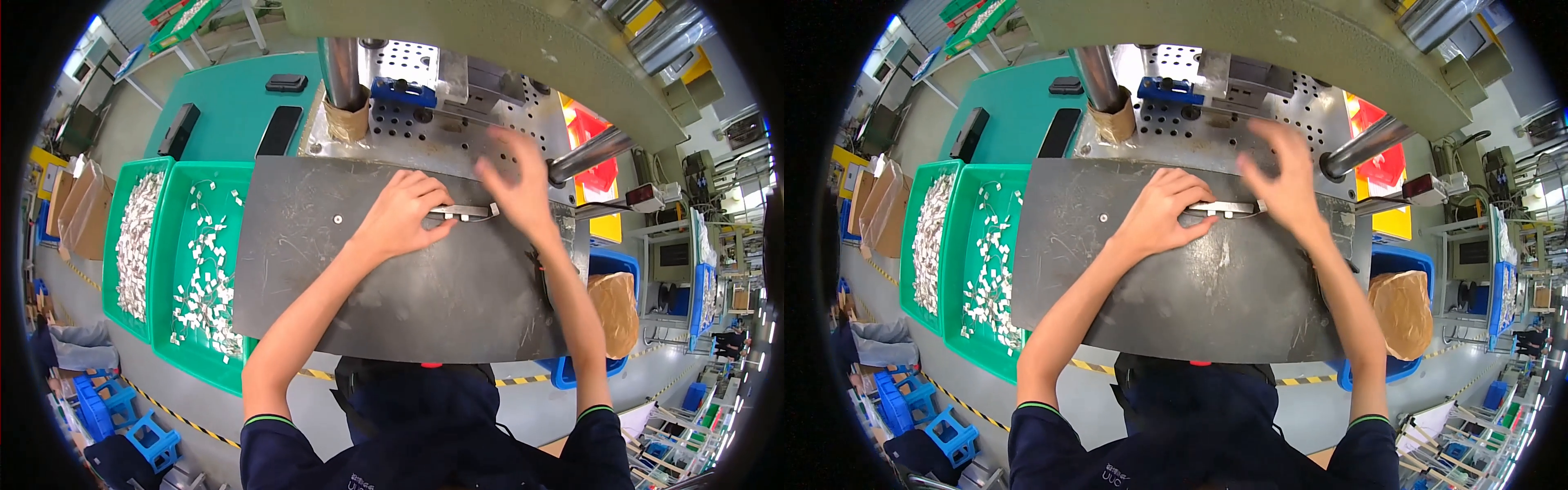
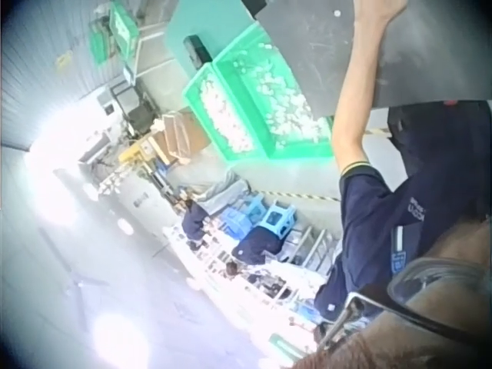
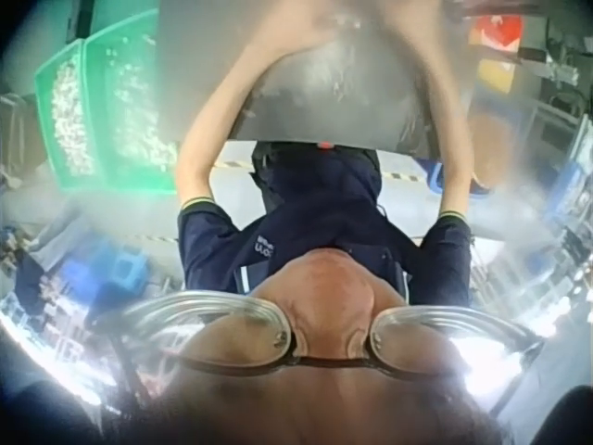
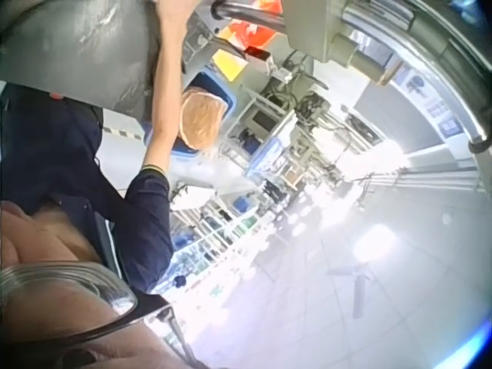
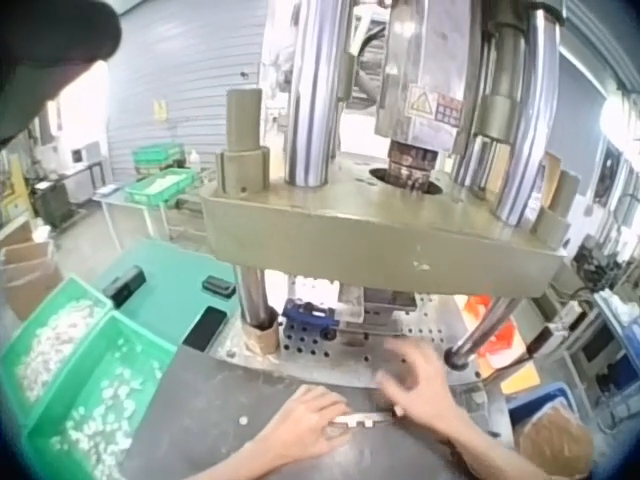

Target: The person assembles electronic components and metal parts with a wire harness at a workstation, using a press machine and pliers.

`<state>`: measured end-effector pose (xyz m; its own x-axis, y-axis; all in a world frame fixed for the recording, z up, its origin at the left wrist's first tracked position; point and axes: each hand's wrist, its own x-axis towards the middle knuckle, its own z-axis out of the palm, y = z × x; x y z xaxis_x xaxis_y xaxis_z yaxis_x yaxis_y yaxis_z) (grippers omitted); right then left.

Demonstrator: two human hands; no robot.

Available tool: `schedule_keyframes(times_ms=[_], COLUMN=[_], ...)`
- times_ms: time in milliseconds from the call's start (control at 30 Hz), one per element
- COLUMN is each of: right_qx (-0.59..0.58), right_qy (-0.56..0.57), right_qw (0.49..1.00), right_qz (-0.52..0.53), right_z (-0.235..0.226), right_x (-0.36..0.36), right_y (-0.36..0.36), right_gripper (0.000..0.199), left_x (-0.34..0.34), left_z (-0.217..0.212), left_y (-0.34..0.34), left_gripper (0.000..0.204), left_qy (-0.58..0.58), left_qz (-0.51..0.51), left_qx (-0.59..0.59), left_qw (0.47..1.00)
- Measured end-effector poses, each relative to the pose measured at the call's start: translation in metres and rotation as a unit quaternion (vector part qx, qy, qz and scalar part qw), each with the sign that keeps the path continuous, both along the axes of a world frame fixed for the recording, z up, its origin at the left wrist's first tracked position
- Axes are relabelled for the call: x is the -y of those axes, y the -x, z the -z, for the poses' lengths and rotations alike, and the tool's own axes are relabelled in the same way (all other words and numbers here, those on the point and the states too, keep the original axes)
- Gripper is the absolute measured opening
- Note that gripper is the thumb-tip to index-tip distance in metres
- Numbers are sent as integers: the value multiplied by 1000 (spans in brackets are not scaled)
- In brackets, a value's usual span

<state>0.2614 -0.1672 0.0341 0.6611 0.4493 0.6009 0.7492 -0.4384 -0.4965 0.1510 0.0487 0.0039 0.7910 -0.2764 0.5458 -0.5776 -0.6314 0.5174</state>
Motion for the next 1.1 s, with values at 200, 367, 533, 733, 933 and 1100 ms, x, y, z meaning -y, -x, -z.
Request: schedule_keyframes(times_ms=[200,367,533,733,933,1100], right_qx=[-72,59,44,-45,-45,-78], right_qy=[124,42,-11,57,81,71], right_qw=[988,996,996,997,986,986], right_qz=[59,-61,77,10,-138,-131], right_z=[-77,-85,-42,-41,3,13], right_x=[-48,-45,-50,7,29,38], right_y=[-134,-147,-132,44,142,151], right_gripper=[42,36,44,72,69,70], left_x=[5,5,3,18,32,37], left_z=[-1,0,-16,-67,-50,-24], left_y=[4,0,12,87,120,121], left_gripper=[22,19,23,32,57,62], left_qy=[34,22,58,129,6,-9], left_qz=[-79,-76,-189,-183,-88,-44], left_qx=[-4,-3,-29,-36,-112,-121], left_qw=[996,997,980,974,990,992])
